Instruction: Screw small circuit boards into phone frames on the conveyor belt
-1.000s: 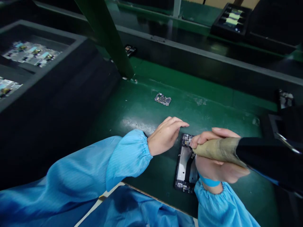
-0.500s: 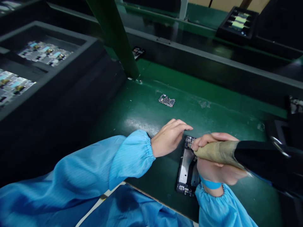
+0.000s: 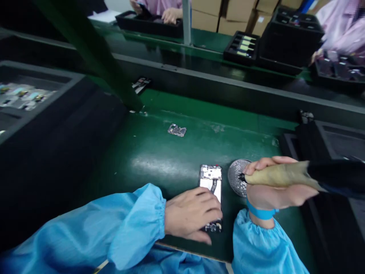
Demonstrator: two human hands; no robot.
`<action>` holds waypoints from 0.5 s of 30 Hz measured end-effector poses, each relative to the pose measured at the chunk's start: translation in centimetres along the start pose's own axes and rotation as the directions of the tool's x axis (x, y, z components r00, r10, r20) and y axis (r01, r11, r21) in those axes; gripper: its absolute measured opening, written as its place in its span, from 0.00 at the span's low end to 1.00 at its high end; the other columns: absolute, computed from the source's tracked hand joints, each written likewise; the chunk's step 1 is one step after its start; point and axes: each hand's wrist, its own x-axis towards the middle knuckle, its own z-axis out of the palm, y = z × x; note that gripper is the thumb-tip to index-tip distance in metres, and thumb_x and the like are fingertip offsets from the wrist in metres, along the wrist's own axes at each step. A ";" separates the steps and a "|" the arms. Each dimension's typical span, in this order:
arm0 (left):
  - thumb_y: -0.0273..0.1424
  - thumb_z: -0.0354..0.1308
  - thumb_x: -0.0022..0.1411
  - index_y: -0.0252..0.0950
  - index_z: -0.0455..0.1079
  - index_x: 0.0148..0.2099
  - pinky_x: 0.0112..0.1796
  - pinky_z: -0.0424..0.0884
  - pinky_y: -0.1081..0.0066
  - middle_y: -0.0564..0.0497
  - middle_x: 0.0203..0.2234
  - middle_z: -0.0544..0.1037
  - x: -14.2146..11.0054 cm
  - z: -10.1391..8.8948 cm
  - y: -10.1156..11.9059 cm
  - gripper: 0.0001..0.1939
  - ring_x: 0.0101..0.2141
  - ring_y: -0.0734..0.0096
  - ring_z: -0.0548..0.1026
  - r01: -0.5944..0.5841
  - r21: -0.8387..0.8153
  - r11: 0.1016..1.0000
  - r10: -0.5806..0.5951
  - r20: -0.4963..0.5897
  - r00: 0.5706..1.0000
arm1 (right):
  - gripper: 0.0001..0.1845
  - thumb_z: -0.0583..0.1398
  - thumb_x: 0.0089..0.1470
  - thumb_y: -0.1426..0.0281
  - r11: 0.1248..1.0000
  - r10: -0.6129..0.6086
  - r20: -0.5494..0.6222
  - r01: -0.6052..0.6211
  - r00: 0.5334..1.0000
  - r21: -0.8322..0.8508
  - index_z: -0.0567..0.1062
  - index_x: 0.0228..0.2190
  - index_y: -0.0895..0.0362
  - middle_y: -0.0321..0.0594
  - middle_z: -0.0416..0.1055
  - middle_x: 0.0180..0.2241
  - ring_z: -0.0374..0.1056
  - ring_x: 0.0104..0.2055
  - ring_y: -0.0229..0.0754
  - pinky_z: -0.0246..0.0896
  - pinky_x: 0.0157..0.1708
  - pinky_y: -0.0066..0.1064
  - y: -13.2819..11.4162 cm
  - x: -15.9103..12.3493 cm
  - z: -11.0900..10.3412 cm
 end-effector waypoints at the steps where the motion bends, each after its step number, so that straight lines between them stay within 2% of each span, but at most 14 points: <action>1: 0.46 0.63 0.69 0.34 0.73 0.53 0.48 0.69 0.60 0.43 0.47 0.75 0.3 -0.1 -0.7 0.22 0.47 0.57 0.73 0.058 0.051 0.997 -0.059 0.023 0.998 | 0.33 0.53 0.57 0.37 0.999 0.044 -0.031 -0.045 0.999 -0.024 0.74 0.33 0.55 0.36 0.63 0.20 0.61 0.17 0.42 0.61 0.14 0.35 0.1 0.2 -0.2; 3: 0.42 0.61 0.71 0.36 0.75 0.51 0.44 0.69 0.61 0.43 0.46 0.75 1.6 -0.9 -3.1 0.15 0.45 0.57 0.72 0.215 0.151 0.965 -0.222 0.028 0.975 | 0.33 0.54 0.55 0.35 0.986 0.160 -0.039 -0.162 0.986 -0.043 0.72 0.33 0.54 0.35 0.63 0.19 0.60 0.16 0.43 0.59 0.13 0.35 0.3 0.2 -0.2; 5: 0.37 0.55 0.75 0.38 0.76 0.52 0.42 0.68 0.61 0.44 0.44 0.74 3.7 -1.8 -6.5 0.12 0.44 0.57 0.72 0.352 0.255 0.900 -0.354 -0.041 0.934 | 0.34 0.55 0.54 0.35 0.979 0.198 -0.043 -0.200 0.979 -0.048 0.71 0.32 0.54 0.35 0.63 0.19 0.60 0.15 0.43 0.57 0.12 0.35 0.3 -0.2 0.2; 8: 0.32 0.47 0.77 0.41 0.75 0.59 0.43 0.67 0.58 0.43 0.43 0.74 7.2 -2.7 -11.2 0.17 0.45 0.55 0.71 0.522 0.359 0.774 -0.483 -0.199 0.853 | 0.32 0.53 0.56 0.39 0.977 0.205 -0.020 -0.206 0.979 -0.059 0.71 0.33 0.56 0.34 0.64 0.19 0.60 0.15 0.42 0.56 0.13 0.34 0.3 -0.8 0.7; 10: 0.30 0.46 0.77 0.41 0.71 0.64 0.46 0.68 0.57 0.42 0.46 0.75 8.9 -2.6 -13.2 0.20 0.47 0.54 0.72 0.597 0.351 0.721 -0.531 -0.273 0.802 | 0.31 0.52 0.58 0.40 0.978 0.202 0.005 -0.201 0.979 -0.062 0.71 0.34 0.57 0.34 0.65 0.19 0.60 0.14 0.41 0.57 0.14 0.34 0.3 -1.1 0.7; 12: 0.28 0.47 0.76 0.39 0.67 0.68 0.50 0.69 0.58 0.42 0.52 0.75 9.7 -2.2 -14.4 0.23 0.51 0.56 0.72 0.606 0.307 0.734 -0.531 -0.297 0.793 | 0.30 0.52 0.60 0.42 0.977 0.203 0.026 -0.200 0.979 -0.071 0.72 0.35 0.57 0.34 0.65 0.19 0.61 0.14 0.42 0.58 0.14 0.34 0.4 -1.3 0.6; 15: 0.28 0.48 0.75 0.36 0.64 0.70 0.63 0.62 0.59 0.43 0.65 0.69 9.7 -1.4 -15.1 0.24 0.64 0.58 0.66 0.543 0.255 0.800 -0.481 -0.267 0.835 | 0.28 0.52 0.60 0.43 0.975 0.210 0.033 -0.206 0.977 -0.080 0.73 0.34 0.56 0.35 0.66 0.19 0.61 0.14 0.42 0.58 0.13 0.34 0.8 -1.3 0.5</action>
